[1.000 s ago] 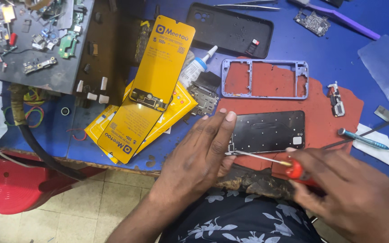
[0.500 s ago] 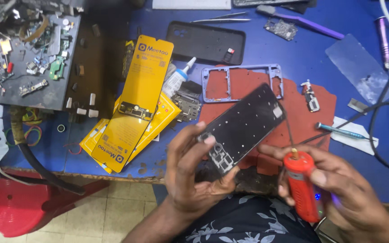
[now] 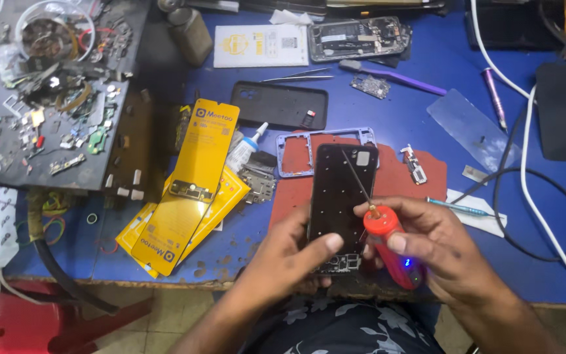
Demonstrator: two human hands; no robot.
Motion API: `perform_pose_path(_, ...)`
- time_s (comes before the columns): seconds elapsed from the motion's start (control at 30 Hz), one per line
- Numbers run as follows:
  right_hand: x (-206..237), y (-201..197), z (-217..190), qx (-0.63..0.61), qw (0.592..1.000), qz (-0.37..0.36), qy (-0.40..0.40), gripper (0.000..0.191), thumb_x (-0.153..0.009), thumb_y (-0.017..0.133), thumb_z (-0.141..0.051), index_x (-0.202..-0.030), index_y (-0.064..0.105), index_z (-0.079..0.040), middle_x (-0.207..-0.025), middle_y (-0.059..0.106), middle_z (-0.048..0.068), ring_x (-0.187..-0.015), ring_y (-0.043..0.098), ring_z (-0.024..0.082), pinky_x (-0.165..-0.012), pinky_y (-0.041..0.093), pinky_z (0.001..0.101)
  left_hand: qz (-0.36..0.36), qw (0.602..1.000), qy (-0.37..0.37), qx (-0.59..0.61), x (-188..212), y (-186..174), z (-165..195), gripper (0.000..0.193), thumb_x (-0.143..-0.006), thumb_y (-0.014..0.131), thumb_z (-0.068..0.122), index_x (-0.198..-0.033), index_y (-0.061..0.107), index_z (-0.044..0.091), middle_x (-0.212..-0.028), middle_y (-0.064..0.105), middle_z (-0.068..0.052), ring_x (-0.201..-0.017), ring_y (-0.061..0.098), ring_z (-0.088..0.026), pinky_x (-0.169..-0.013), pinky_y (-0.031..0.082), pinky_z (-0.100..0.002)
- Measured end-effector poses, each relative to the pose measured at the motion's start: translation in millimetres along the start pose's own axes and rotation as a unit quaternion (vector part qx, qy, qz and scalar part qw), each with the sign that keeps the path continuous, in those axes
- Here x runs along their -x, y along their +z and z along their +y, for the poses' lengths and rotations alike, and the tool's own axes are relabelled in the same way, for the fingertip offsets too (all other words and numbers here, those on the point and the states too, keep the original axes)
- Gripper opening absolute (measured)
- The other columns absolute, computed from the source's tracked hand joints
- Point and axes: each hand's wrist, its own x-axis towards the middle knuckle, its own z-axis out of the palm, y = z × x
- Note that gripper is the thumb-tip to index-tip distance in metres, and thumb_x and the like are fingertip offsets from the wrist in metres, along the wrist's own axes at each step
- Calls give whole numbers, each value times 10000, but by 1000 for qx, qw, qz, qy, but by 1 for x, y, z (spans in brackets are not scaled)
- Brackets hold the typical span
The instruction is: The person disassembles a smartphone, removes the battery, and uses a screwdriver to work on the phone's frame and internal components. The person then reassembles the phone by placing the battery back and closing the casing.
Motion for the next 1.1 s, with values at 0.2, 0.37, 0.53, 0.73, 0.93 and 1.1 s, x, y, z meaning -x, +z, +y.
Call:
perform_pose_path(0.2,12,3,-30,375,912,72,-149,527,-771,771,-185,-1252,673,7,-1093,754,123,-913,774,222,-818,626,336,101,988,118,-2,-13,-13,6,260,-1008,612,186,-1168,679,-9,-1002,736,-13,-888,660,-70,-794,562,-257)
perform_pose_path(0.37,7,2,-24,693,661,57,-281,459,-701,821,-194,-1126,713,-60,-973,761,111,-883,752,256,-761,610,367,146,975,163,28,-16,-29,12,242,-1024,605,159,-1164,669,-28,-1006,721,-11,-890,632,-65,-801,549,-253)
perform_pose_path(0.53,5,-1,-21,735,608,39,-299,433,-728,830,-256,-1107,729,-73,-926,742,72,-883,744,262,-773,604,389,160,973,167,-15,-21,-24,13,212,-1013,600,147,-1126,678,-15,-948,725,-11,-834,629,-51,-751,549,-247)
perform_pose_path(0.73,6,-1,-20,741,611,32,-275,442,-723,841,-268,-1103,750,-63,-864,726,35,-763,711,186,-652,561,335,184,966,168,-66,-18,-24,18,190,-1016,607,146,-1069,682,-21,-882,733,-15,-780,611,-44,-695,545,-252)
perform_pose_path(0.93,2,8,-18,747,601,37,-282,383,-718,830,-196,-1071,759,-63,-839,730,46,-716,703,183,-612,555,345,183,965,178,-55,-16,-24,16,204,-1017,602,153,-1092,676,-23,-891,738,-25,-785,630,-38,-703,557,-248)
perform_pose_path(1.1,1,17,-19,742,615,37,-265,385,-689,831,-180,-1048,760,-59,-823,740,47,-672,698,182,-571,547,343,181,973,144,-16,-15,-24,13,223,-1028,596,152,-1125,679,-31,-886,723,-34,-747,616,-60,-661,540,-262)
